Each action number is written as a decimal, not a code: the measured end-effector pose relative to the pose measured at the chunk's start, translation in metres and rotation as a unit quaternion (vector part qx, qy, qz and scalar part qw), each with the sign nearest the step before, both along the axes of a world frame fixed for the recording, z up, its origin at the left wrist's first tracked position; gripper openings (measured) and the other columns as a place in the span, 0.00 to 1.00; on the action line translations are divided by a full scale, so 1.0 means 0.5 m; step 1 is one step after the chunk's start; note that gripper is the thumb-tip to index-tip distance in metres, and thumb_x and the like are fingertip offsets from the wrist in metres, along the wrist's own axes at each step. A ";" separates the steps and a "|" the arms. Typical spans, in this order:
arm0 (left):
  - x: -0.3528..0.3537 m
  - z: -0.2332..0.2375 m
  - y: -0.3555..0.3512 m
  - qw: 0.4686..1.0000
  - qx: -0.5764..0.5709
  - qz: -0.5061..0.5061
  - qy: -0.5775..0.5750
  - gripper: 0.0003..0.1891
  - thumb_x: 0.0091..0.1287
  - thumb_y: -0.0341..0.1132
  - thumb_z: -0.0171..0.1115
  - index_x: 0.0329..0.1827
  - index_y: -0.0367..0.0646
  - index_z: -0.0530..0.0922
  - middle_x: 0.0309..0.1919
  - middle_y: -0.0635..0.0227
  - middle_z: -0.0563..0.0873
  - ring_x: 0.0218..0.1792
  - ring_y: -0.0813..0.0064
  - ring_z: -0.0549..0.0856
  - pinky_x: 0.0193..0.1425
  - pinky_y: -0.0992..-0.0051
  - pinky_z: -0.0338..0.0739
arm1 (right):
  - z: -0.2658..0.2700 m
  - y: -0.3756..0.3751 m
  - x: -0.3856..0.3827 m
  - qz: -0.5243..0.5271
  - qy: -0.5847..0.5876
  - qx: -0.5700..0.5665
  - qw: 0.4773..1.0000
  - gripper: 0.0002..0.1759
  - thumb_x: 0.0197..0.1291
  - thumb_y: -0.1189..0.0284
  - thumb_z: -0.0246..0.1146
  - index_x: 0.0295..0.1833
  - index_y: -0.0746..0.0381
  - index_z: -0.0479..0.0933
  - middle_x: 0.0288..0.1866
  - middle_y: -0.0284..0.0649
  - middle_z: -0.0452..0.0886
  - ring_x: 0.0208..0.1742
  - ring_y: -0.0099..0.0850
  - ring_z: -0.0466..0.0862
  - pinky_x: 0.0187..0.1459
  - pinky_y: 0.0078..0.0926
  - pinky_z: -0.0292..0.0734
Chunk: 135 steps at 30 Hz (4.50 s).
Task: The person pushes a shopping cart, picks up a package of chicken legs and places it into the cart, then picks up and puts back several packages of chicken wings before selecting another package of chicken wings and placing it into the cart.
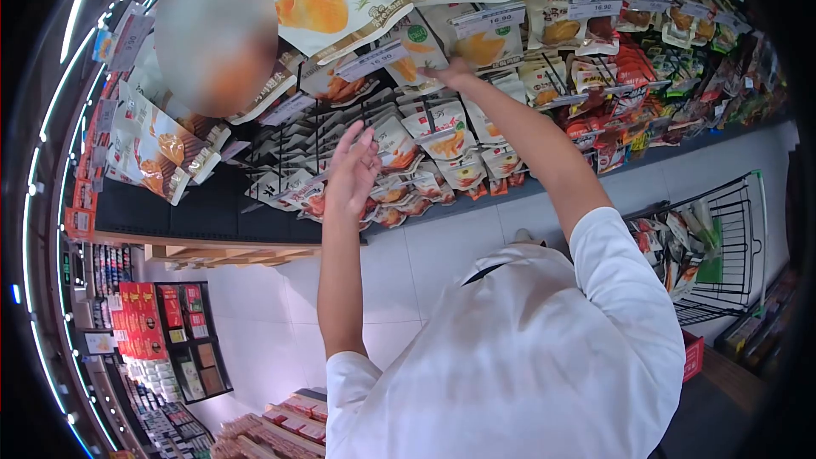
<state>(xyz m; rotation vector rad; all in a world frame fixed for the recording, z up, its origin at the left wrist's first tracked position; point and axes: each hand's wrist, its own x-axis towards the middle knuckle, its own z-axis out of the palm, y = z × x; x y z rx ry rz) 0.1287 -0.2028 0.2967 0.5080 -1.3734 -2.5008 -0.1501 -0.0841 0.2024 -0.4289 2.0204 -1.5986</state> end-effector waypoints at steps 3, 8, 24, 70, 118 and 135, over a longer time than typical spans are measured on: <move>0.031 -0.073 -0.022 0.999 0.036 0.010 -0.027 0.26 0.66 0.28 0.61 0.66 0.44 0.65 0.49 0.70 0.80 0.42 0.80 0.81 0.43 0.79 0.78 | -0.053 0.026 0.003 -0.004 -0.051 -0.026 0.998 0.29 0.56 0.52 0.68 0.52 0.65 0.77 0.49 0.38 0.82 0.46 0.27 0.82 0.46 0.27 0.79; 0.079 -0.229 -0.052 0.988 0.104 -0.002 -0.110 0.20 0.66 0.29 0.62 0.61 0.47 0.70 0.44 0.74 0.82 0.41 0.82 0.82 0.41 0.79 0.78 | -0.079 0.142 0.081 0.031 -0.170 -0.123 0.977 0.15 0.66 0.62 0.58 0.53 0.58 0.76 0.49 0.32 0.81 0.47 0.23 0.81 0.49 0.23 0.75; 0.361 -1.022 0.138 0.813 0.144 -0.136 -0.548 0.13 0.67 0.38 0.57 0.54 0.50 0.74 0.45 0.71 0.83 0.43 0.76 0.82 0.32 0.79 0.73 | -0.336 1.034 0.703 -0.655 -0.356 -0.321 0.585 0.05 0.58 0.70 0.57 0.38 0.58 0.76 0.26 0.26 0.76 0.24 0.19 0.74 0.29 0.21 0.72; 0.249 -0.528 0.461 0.734 -0.367 -0.291 -0.492 0.17 0.71 0.39 0.55 0.60 0.44 0.74 0.47 0.68 0.84 0.44 0.77 0.83 0.41 0.78 0.73 | -0.798 1.356 0.270 -0.589 -0.315 0.225 0.710 0.28 0.55 0.51 0.63 0.46 0.67 0.76 0.40 0.51 0.85 0.50 0.49 0.83 0.55 0.35 0.75; 0.125 -0.605 0.480 0.756 -0.414 -0.382 -0.333 0.16 0.70 0.40 0.58 0.56 0.41 0.77 0.44 0.66 0.84 0.43 0.76 0.83 0.45 0.78 0.76 | -0.496 1.504 0.470 -0.731 -0.041 -0.353 0.582 0.20 0.69 0.66 0.51 0.61 0.67 0.69 0.53 0.43 0.79 0.51 0.35 0.81 0.54 0.35 0.77; -0.073 -0.416 0.487 0.838 -0.376 -0.392 -0.044 0.24 0.64 0.37 0.66 0.62 0.40 0.72 0.54 0.67 0.81 0.55 0.74 0.79 0.58 0.72 0.74 | -0.119 0.964 0.391 -0.399 -0.139 -0.354 0.835 0.23 0.69 0.58 0.55 0.51 0.71 0.75 0.47 0.48 0.83 0.46 0.35 0.85 0.51 0.32 0.78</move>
